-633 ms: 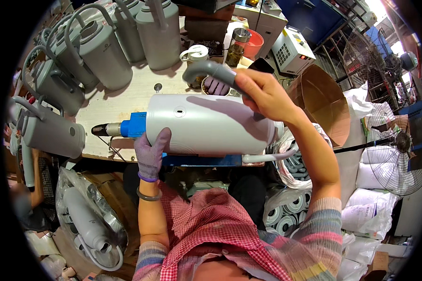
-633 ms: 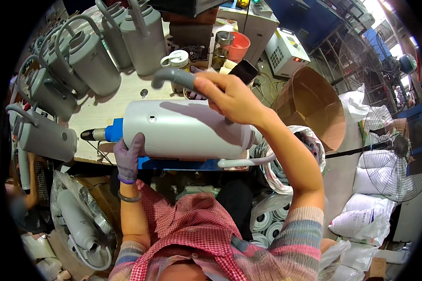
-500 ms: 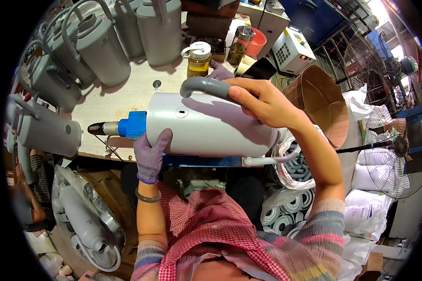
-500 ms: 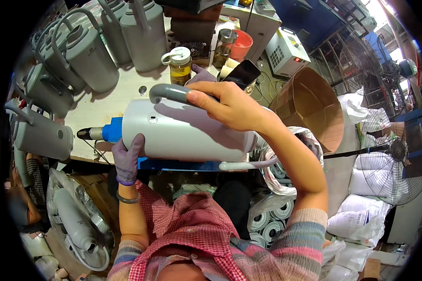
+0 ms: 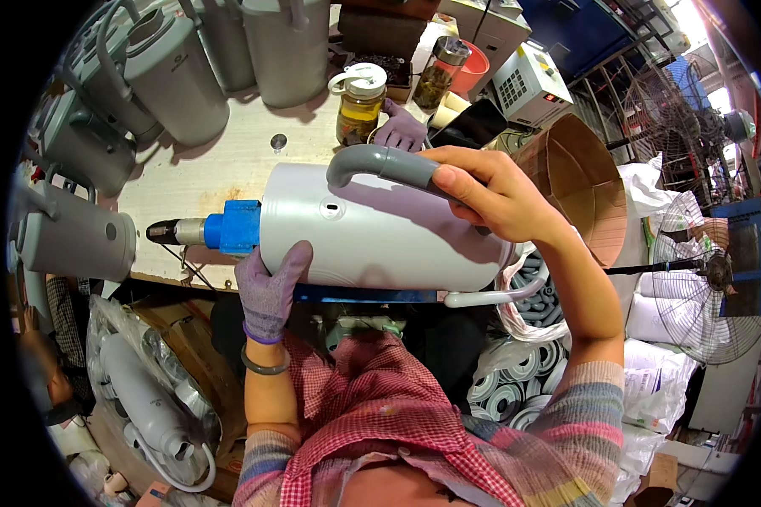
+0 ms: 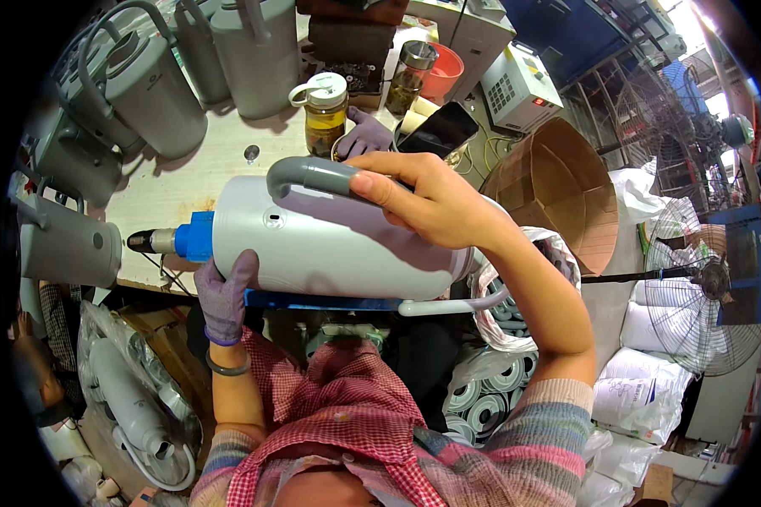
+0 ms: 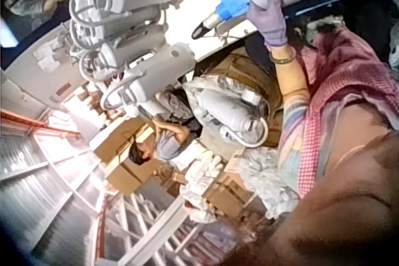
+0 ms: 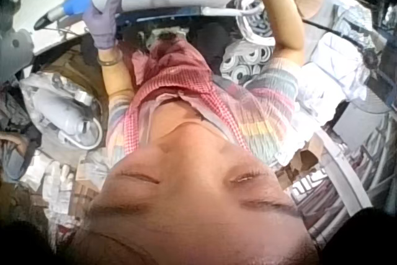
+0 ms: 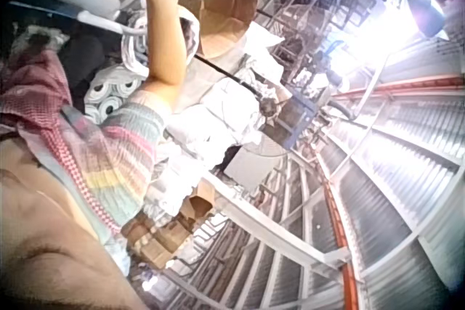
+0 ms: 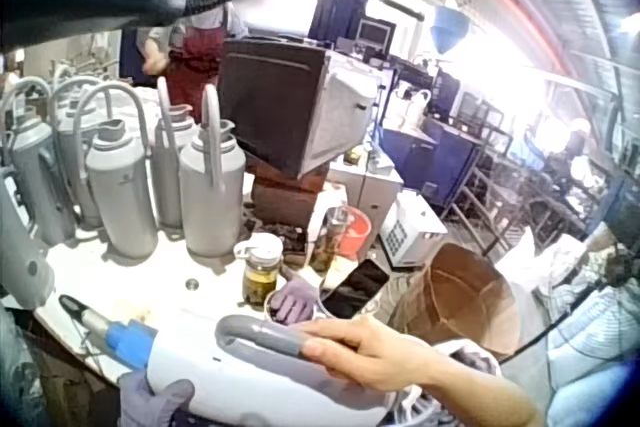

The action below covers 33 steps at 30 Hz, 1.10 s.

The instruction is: The person assembles white plastic water dispensers by attaching grey handles to the bodies. They pick up a dispenser body, insert a handle into the top opening, and secure it using a blue manual press tool on the table. The person repeats this process for multiple units, placing the finished dispensers on the table.

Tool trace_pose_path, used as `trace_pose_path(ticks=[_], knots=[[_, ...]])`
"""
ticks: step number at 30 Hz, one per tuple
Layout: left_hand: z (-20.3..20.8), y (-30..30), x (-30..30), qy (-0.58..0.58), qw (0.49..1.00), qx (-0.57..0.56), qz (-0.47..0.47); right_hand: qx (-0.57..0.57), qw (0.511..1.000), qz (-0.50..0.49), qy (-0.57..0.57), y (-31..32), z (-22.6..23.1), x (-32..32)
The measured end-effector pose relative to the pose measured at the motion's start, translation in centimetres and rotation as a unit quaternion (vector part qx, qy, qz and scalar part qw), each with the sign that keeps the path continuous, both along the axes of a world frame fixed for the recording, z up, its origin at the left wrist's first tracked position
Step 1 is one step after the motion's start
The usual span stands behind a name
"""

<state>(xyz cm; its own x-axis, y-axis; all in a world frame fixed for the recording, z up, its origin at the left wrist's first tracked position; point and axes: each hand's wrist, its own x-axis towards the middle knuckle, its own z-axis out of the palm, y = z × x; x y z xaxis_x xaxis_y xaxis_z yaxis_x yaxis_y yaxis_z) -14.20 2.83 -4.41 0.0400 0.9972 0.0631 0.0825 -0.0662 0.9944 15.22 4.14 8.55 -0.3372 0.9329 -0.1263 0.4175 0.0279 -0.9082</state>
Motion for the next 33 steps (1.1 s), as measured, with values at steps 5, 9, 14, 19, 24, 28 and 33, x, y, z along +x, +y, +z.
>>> trace_pose_path(ticks=[5, 9, 14, 19, 24, 28, 33], knots=[[0.4, -0.3, 0.1, -0.022, 1.000, -0.017, -0.010, 0.040, 0.999, 0.009, -0.008, -0.2, -0.6, -0.2], [0.0, -1.3, 0.4, -0.030, 1.000, 0.004, 0.005, 0.007, 0.999, 0.025, -0.026, -0.5, 0.2, -0.3], [0.1, -1.4, -1.0, 0.080, 0.994, 0.069, -0.014, 0.063, 0.966, 0.082, -0.236, 0.6, 3.9, -3.1], [-0.7, -2.5, -4.0, 0.057, 0.996, 0.069, -0.006, 0.125, 0.944, 0.017, -0.305, -0.1, 4.6, -0.4], [-5.1, -0.1, 0.5, 0.436, 0.879, 0.090, -0.173, 0.139, 0.942, -0.096, -0.289, -4.6, 4.2, 7.9], [-10.0, 2.8, 3.2, 0.430, 0.872, 0.090, -0.215, 0.090, 0.954, -0.172, -0.226, -9.0, 3.3, 10.9], [-8.8, 2.6, 2.4, 0.317, 0.933, 0.093, -0.144, 0.038, 0.963, -0.232, -0.129, -12.6, 0.5, 14.1]])
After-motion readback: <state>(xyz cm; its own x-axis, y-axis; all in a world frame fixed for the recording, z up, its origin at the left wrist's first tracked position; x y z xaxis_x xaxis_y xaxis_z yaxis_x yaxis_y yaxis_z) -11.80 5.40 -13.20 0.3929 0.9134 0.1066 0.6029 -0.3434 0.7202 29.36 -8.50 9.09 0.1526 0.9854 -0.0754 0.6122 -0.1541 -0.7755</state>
